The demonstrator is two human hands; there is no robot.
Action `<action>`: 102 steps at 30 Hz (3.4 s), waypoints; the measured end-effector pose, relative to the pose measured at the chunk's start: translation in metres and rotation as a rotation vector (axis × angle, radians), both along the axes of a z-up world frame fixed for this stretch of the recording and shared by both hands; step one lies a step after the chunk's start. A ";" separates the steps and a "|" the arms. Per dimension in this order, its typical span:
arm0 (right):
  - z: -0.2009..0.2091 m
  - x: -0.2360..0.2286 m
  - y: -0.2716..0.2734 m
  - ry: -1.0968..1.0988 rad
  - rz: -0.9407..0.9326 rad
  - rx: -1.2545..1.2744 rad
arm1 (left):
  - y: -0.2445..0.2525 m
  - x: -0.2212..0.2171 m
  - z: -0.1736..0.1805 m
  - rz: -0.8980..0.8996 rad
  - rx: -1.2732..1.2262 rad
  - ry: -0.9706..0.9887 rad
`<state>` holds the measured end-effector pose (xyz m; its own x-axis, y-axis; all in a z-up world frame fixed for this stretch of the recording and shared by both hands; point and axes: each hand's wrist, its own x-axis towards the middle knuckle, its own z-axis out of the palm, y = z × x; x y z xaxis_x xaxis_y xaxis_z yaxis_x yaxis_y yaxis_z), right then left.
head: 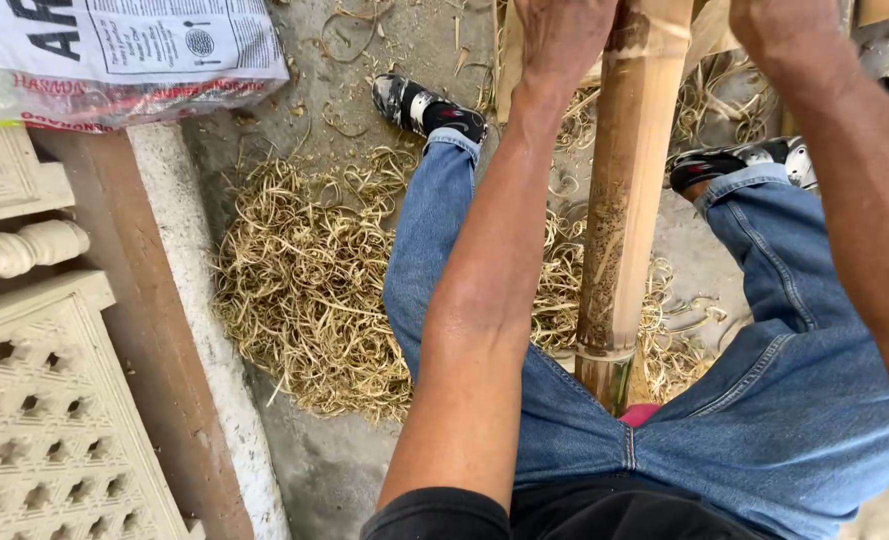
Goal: Shave the outer layer of a bamboo stalk using a hand-held billhook or similar blade.
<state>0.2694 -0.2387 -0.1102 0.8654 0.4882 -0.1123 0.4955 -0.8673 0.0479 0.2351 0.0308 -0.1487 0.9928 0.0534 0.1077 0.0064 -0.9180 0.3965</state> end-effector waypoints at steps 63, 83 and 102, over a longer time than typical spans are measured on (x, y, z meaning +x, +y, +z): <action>0.118 -0.178 0.044 0.175 -0.304 0.756 | -0.029 -0.190 0.114 0.086 -0.143 -0.312; 0.030 -0.362 -0.036 0.368 -0.700 0.881 | -0.020 -0.403 0.123 0.206 -0.551 0.127; -0.043 -0.340 0.039 0.417 -0.472 0.727 | -0.011 -0.375 0.089 0.523 -0.591 0.129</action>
<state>-0.0709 -0.1992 -0.1531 0.9493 0.1718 -0.2631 -0.0567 -0.7299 -0.6812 -0.1403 0.0198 -0.0600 0.8258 0.5282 -0.1975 0.4570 -0.4218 0.7831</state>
